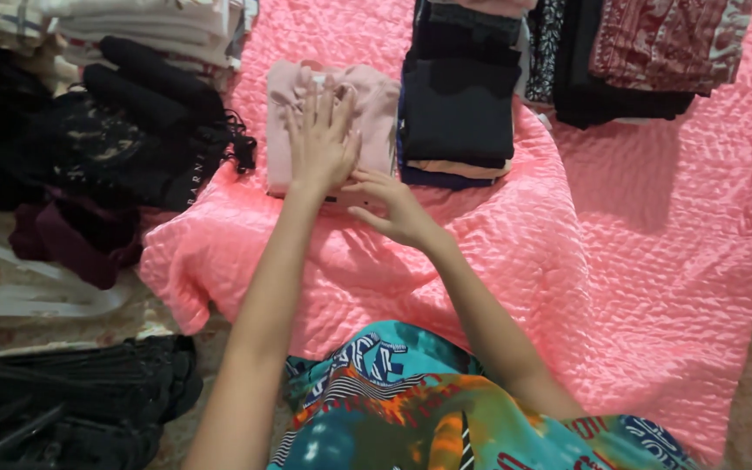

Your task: Folding various pieces of clothing and organizing them into neat stacks on a bed.

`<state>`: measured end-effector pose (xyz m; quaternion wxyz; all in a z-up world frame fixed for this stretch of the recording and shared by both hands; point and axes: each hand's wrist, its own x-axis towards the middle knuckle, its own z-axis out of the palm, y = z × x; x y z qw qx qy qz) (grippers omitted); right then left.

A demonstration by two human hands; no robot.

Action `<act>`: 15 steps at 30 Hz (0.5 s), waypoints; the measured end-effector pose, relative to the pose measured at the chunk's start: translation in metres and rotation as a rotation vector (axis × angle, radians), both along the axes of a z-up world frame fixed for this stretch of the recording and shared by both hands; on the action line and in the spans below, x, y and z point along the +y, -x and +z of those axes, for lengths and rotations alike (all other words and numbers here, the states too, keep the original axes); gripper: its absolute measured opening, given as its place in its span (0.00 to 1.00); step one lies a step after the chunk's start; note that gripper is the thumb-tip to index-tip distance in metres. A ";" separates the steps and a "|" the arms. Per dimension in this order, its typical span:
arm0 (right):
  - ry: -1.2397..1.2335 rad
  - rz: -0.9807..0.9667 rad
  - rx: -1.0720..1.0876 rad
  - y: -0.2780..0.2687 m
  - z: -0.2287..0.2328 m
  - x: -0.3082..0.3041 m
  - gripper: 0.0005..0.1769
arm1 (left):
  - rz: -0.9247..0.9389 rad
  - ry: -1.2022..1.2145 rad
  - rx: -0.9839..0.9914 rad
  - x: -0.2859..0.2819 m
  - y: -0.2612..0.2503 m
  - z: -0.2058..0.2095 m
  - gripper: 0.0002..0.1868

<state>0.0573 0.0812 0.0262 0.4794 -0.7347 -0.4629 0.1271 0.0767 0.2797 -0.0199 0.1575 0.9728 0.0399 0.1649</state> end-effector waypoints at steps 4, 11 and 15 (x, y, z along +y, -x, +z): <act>0.074 -0.164 0.287 -0.016 -0.013 -0.044 0.18 | -0.032 0.005 0.062 -0.005 -0.002 0.007 0.34; 0.198 -0.530 -0.523 -0.067 0.000 -0.105 0.37 | -0.098 0.307 -0.177 -0.082 0.028 0.057 0.28; 0.320 -0.412 -0.555 -0.089 -0.003 -0.098 0.42 | -0.120 0.747 -0.133 -0.139 0.035 -0.001 0.19</act>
